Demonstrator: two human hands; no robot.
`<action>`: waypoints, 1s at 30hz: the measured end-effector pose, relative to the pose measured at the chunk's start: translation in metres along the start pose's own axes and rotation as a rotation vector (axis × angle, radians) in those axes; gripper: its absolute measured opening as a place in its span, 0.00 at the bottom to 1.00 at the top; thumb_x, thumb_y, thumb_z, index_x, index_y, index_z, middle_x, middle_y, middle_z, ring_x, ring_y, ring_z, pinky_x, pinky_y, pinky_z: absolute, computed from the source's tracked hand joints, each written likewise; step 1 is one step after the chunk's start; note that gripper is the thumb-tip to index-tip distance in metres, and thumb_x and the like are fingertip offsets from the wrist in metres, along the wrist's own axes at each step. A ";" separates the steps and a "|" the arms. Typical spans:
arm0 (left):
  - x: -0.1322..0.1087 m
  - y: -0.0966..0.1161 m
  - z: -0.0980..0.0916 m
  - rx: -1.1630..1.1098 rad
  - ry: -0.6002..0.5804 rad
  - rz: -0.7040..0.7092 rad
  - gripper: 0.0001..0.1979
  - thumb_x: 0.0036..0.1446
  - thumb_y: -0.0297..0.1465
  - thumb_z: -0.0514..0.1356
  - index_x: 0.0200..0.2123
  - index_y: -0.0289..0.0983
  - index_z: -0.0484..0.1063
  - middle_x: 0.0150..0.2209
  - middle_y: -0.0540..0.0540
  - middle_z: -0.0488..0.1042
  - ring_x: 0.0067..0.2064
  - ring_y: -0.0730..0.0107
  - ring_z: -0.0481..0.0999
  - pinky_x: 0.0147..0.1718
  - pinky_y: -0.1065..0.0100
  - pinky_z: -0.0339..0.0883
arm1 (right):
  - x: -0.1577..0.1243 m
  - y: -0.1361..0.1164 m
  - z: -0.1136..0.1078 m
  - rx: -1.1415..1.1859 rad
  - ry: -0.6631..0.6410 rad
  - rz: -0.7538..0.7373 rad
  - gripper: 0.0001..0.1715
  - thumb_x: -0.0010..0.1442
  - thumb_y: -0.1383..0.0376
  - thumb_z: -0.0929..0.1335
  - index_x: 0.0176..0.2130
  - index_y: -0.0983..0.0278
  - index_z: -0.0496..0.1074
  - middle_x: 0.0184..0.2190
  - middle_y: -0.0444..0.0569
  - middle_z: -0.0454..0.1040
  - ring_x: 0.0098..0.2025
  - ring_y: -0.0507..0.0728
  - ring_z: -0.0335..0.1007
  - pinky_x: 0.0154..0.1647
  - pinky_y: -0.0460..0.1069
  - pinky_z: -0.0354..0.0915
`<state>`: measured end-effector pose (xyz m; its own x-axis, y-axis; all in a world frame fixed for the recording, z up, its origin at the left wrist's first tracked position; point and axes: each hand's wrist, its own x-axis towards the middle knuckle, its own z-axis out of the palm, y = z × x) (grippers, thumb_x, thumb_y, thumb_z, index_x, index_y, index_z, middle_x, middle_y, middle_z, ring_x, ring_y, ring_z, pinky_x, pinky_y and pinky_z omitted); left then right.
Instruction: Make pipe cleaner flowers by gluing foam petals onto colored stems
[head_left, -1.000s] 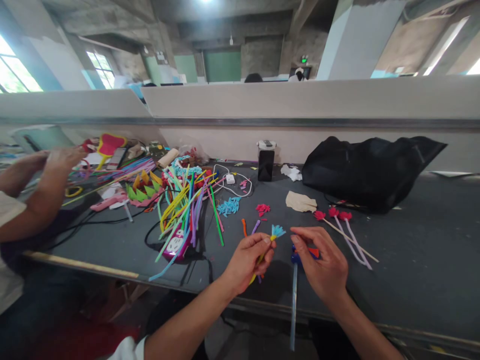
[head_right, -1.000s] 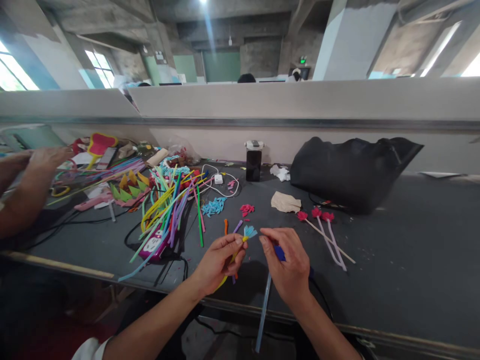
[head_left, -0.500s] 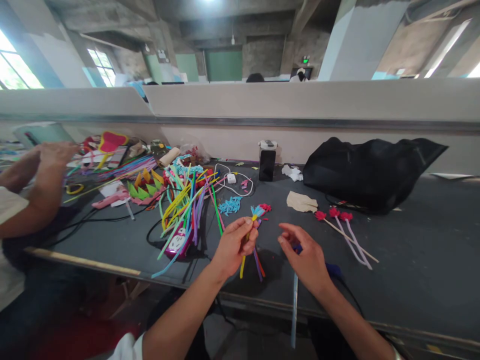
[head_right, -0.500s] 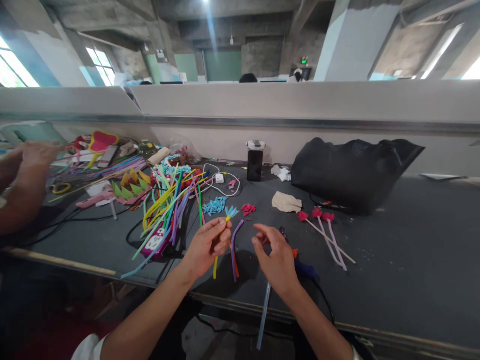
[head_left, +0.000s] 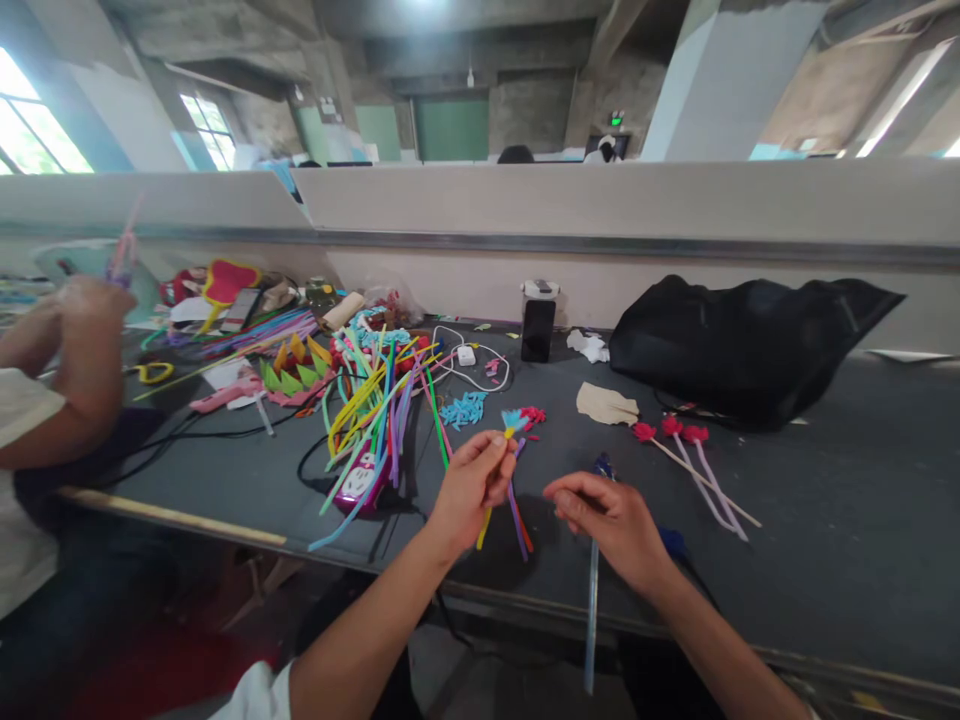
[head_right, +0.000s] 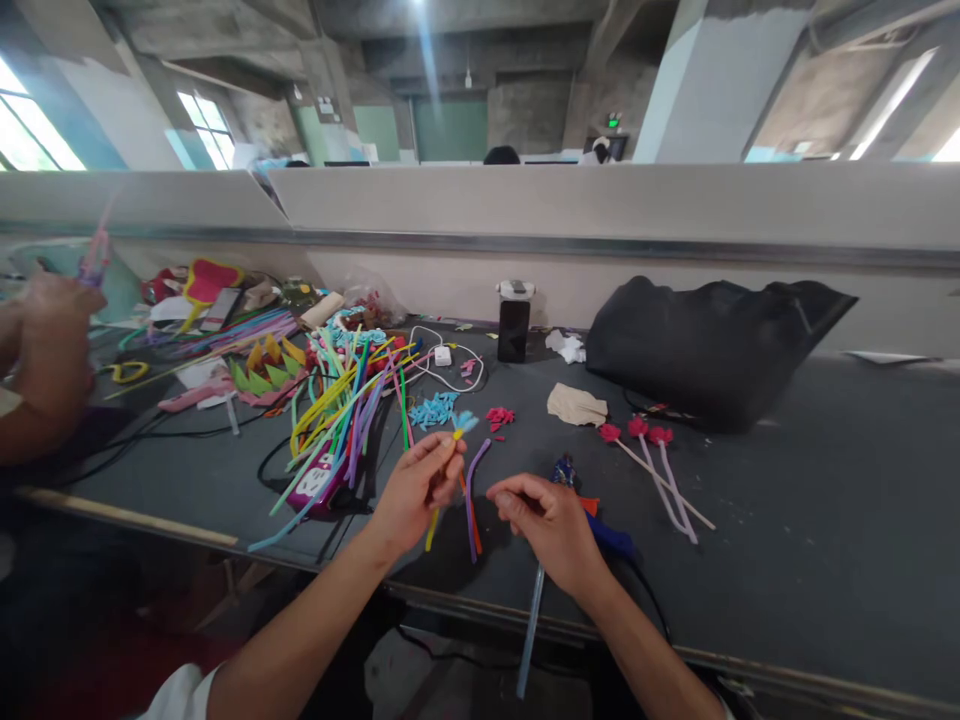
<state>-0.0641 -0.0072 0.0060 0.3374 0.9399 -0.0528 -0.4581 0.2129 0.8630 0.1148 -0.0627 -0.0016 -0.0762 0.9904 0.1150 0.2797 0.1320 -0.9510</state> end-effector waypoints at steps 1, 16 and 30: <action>0.002 0.001 -0.003 -0.015 0.038 0.038 0.13 0.55 0.39 0.61 0.34 0.34 0.69 0.20 0.56 0.61 0.15 0.85 0.51 0.14 0.77 0.39 | -0.005 -0.002 -0.002 0.011 -0.021 -0.007 0.14 0.59 0.57 0.66 0.35 0.64 0.77 0.23 0.43 0.73 0.22 0.49 0.66 0.25 0.44 0.64; 0.006 0.003 -0.012 -0.129 0.078 0.049 0.15 0.48 0.38 0.66 0.33 0.32 0.71 0.21 0.56 0.61 0.17 0.87 0.52 0.15 0.78 0.41 | -0.039 -0.024 -0.001 -0.558 -0.364 -0.621 0.07 0.62 0.63 0.66 0.37 0.59 0.75 0.29 0.45 0.77 0.36 0.54 0.71 0.42 0.50 0.66; 0.000 0.007 -0.007 -0.194 0.061 -0.048 0.14 0.48 0.36 0.66 0.32 0.33 0.68 0.20 0.57 0.60 0.16 0.86 0.53 0.14 0.77 0.39 | -0.033 0.067 -0.075 -1.114 0.093 -0.212 0.30 0.55 0.52 0.67 0.54 0.61 0.67 0.42 0.52 0.76 0.41 0.63 0.74 0.40 0.57 0.70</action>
<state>-0.0728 -0.0038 0.0084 0.3149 0.9405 -0.1274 -0.5945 0.3002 0.7460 0.2080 -0.0838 -0.0471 -0.1648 0.9369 0.3083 0.9682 0.2133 -0.1306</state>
